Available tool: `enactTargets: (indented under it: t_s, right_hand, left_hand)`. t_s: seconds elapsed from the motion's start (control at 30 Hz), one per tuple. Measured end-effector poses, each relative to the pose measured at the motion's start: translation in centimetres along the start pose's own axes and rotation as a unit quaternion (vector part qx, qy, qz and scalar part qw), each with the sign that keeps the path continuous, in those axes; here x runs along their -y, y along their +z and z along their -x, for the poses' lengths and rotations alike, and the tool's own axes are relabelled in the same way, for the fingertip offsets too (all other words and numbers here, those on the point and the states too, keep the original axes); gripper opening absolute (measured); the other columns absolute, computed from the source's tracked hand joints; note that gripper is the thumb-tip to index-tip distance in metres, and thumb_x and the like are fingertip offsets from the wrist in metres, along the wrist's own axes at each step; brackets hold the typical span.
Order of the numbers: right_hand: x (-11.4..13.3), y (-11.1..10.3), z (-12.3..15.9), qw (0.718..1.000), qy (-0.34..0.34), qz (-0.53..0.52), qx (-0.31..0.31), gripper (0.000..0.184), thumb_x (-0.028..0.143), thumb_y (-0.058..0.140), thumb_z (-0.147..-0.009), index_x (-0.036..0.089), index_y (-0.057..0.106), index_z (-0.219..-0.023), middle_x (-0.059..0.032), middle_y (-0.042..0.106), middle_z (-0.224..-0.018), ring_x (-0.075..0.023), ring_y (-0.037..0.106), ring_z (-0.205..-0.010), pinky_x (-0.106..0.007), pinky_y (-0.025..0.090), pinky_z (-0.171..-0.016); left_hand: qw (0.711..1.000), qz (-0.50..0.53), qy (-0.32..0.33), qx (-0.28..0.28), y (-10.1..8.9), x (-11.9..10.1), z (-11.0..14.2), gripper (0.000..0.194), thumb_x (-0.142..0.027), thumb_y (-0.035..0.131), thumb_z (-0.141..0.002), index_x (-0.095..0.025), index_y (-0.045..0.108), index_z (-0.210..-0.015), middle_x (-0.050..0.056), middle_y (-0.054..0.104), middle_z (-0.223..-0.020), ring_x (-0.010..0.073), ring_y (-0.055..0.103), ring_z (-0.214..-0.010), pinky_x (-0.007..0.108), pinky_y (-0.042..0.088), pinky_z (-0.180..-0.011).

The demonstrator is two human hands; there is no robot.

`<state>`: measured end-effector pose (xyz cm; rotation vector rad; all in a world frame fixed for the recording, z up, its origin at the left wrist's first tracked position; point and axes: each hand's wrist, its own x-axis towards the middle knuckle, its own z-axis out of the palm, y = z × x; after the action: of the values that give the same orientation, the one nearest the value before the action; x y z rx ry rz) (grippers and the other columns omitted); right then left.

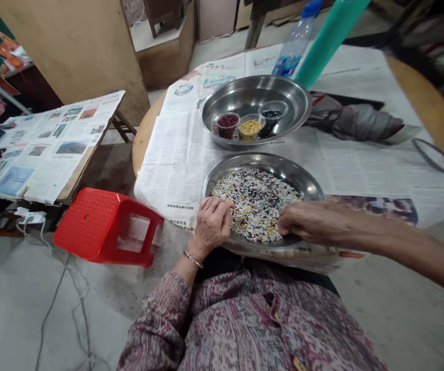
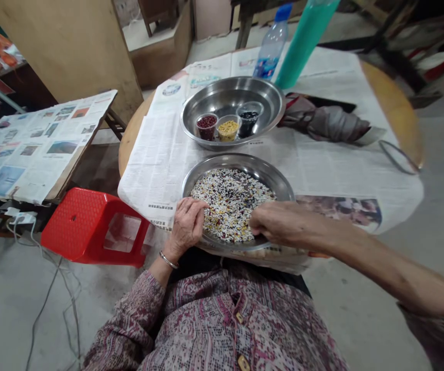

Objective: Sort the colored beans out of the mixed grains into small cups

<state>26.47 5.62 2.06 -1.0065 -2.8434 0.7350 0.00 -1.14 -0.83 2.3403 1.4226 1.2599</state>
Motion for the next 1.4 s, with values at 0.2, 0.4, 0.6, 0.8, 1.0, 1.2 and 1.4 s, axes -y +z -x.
enactTargets:
  t_s: [0.2, 0.4, 0.6, 0.8, 1.0, 1.2, 1.4]
  right_hand:
    - [1.3, -0.1, -4.3, 0.99, -0.105, 0.019, -0.096, 0.047, 0.007, 0.051, -0.079, 0.029, 0.077, -0.11, -0.0049, 0.076, -0.121, -0.0253, 0.066, -0.114, -0.043, 0.053, -0.097]
    - [2.8, -0.7, -3.9, 0.987, -0.15, -0.009, -0.053, 0.025, 0.019, 0.053, -0.09, 0.027, 0.076, -0.094, -0.0064, 0.075, -0.098, -0.0255, 0.067, -0.099, -0.041, 0.053, -0.085]
    - [3.9, 1.4, -3.2, 0.992, -0.121, -0.04, 0.027, 0.028, 0.013, 0.048, -0.09, 0.026, 0.072, -0.093, -0.0032, 0.071, -0.083, -0.0185, 0.065, -0.074, -0.031, 0.045, -0.066]
    - [2.7, 0.9, -6.0, 0.984, -0.018, 0.07, -0.161, 0.031, 0.017, 0.047, -0.095, 0.024, 0.073, -0.11, -0.0107, 0.072, -0.1, -0.0252, 0.066, -0.093, -0.035, 0.049, -0.074]
    - [4.5, 1.6, -8.4, 0.963, -0.178, 0.079, -0.188, 0.032, 0.033, 0.062, -0.091, 0.019, 0.071, -0.119, -0.0148, 0.068, -0.126, -0.0313, 0.057, -0.12, -0.049, 0.048, -0.101]
    - [4.2, 2.2, -9.2, 0.952, -0.242, 0.139, -0.129, 0.008, 0.021, 0.062, -0.086, 0.022, 0.069, -0.081, -0.0092, 0.071, -0.1, -0.0253, 0.055, -0.094, -0.045, 0.045, -0.094]
    - [0.7, -1.4, -7.3, 0.964, -0.081, 0.219, -0.129, 0.02, 0.015, 0.051, -0.09, 0.022, 0.07, -0.087, -0.0117, 0.071, -0.095, -0.0275, 0.057, -0.095, -0.043, 0.044, -0.089]
  left_hand:
    - [1.0, -0.002, -0.017, -0.007, -0.1, -0.1, 0.1, 0.022, -0.019, 0.041, -0.107, -0.019, 0.061, -0.118, 0.011, 0.068, -0.115, 0.0233, 0.063, -0.115, 0.045, 0.051, -0.106]
    - [1.0, 0.009, -0.027, -0.012, -0.1, -0.1, 0.3, 0.023, -0.02, 0.04, -0.108, -0.018, 0.058, -0.123, 0.013, 0.066, -0.118, 0.024, 0.061, -0.121, 0.045, 0.051, -0.109]
    - [0.999, 0.006, -0.033, 0.003, -0.2, 0.0, 0.3, 0.022, -0.018, 0.041, -0.108, -0.018, 0.057, -0.122, 0.012, 0.067, -0.116, 0.024, 0.061, -0.119, 0.046, 0.051, -0.108]
    - [0.999, 0.027, -0.021, -0.019, -0.1, 0.0, 0.3, 0.022, -0.016, 0.04, -0.107, -0.018, 0.056, -0.123, 0.012, 0.064, -0.117, 0.0233, 0.059, -0.12, 0.043, 0.051, -0.108]
    - [0.998, 0.028, -0.037, -0.046, -0.1, -0.1, 0.4, 0.027, -0.022, 0.043, -0.108, -0.018, 0.049, -0.134, 0.016, 0.054, -0.132, 0.0253, 0.052, -0.126, 0.048, 0.049, -0.11]
    - [0.999, 0.006, -0.036, -0.04, -0.1, -0.1, 0.4, 0.027, -0.025, 0.043, -0.108, -0.018, 0.049, -0.133, 0.016, 0.053, -0.131, 0.0266, 0.051, -0.125, 0.049, 0.048, -0.11]
    - [0.999, 0.008, -0.041, -0.03, -0.2, -0.2, 0.3, 0.025, -0.025, 0.043, -0.108, -0.019, 0.05, -0.131, 0.014, 0.053, -0.127, 0.0255, 0.053, -0.121, 0.048, 0.047, -0.109]
